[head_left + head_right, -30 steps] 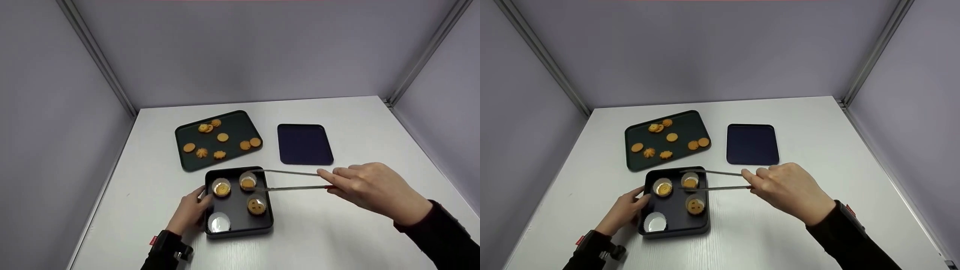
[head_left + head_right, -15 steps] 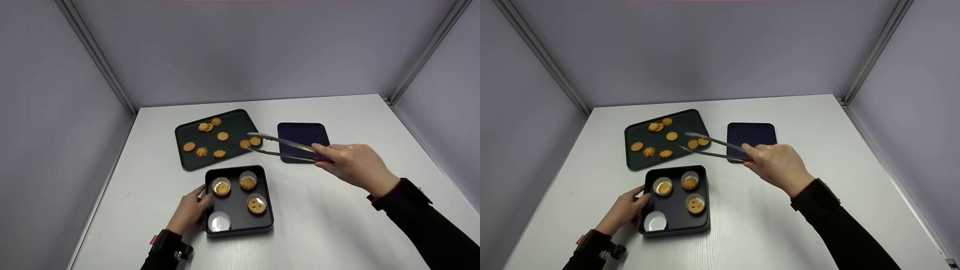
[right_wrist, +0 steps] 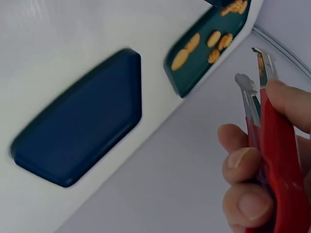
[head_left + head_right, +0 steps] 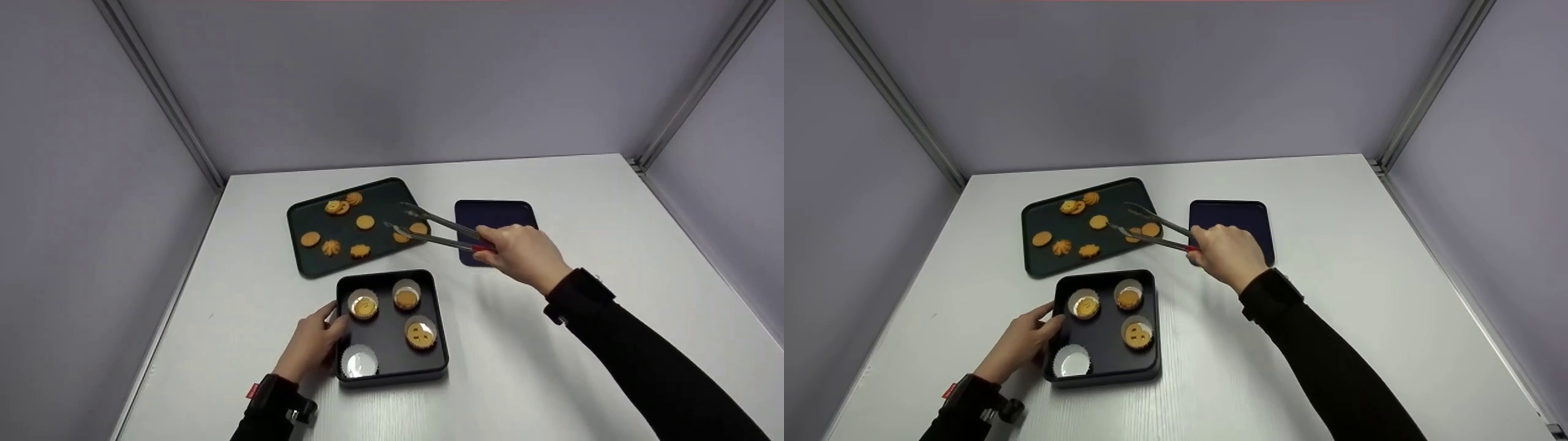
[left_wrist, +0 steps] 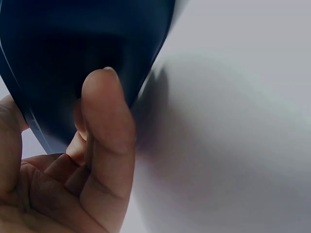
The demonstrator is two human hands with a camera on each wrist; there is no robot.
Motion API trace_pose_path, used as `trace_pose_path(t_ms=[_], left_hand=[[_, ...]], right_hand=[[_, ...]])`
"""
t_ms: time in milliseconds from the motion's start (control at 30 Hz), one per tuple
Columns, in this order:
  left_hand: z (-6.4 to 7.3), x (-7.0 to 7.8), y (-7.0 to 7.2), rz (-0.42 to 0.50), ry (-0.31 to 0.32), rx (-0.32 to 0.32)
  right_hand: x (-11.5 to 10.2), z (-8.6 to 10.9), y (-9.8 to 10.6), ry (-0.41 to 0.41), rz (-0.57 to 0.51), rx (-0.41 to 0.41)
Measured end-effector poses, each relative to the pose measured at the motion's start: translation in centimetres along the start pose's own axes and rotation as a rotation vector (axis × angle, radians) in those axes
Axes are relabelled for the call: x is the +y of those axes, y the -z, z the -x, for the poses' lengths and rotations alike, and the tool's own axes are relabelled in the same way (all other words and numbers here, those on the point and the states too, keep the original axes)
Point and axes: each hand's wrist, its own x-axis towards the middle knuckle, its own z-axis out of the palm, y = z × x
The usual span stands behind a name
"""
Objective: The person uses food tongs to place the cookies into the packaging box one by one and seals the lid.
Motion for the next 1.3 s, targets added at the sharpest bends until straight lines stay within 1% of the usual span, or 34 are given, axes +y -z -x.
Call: trace_pose_path(t_ms=[133, 233, 300, 367, 500, 700, 933, 1100, 1300], left_hand=[[0.0, 0.1, 0.1, 0.0, -0.005, -0.001], [0.0, 0.2, 0.1, -0.009, -0.012, -0.005], [0.0, 0.3, 0.2, -0.009, -0.009, -0.01], [0.0, 0.3, 0.2, -0.011, -0.007, -0.011], [-0.1, 0.4, 0.2, -0.005, -0.007, -0.008], [-0.2, 0.3, 0.1, -0.011, -0.021, -0.004], [0.4, -0.1, 0.1, -0.021, -0.005, -0.005], [0.2, 0.0, 0.1, -0.011, -0.009, -0.002], [0.3, 0.2, 0.2, -0.003, 0.014, -0.017]], right_hand=[[-0.4, -1.4, -1.6, -0.055, -0.044, -0.054], [-0.9, -2.4, -2.5, -0.097, -0.093, -0.094], [-1.2, -3.0, -2.9, -0.118, -0.108, -0.124], [-1.5, -3.7, -3.4, -0.133, -0.108, -0.148], [-2.0, -4.7, -4.1, -0.149, -0.092, -0.173], [-2.4, -5.6, -5.2, -0.163, -0.081, -0.177], [-2.9, -5.9, -6.4, -0.141, -0.056, -0.178], [-3.1, -6.3, -6.8, -0.141, -0.038, -0.154], [-3.5, -6.8, -7.1, -0.137, -0.018, -0.166]])
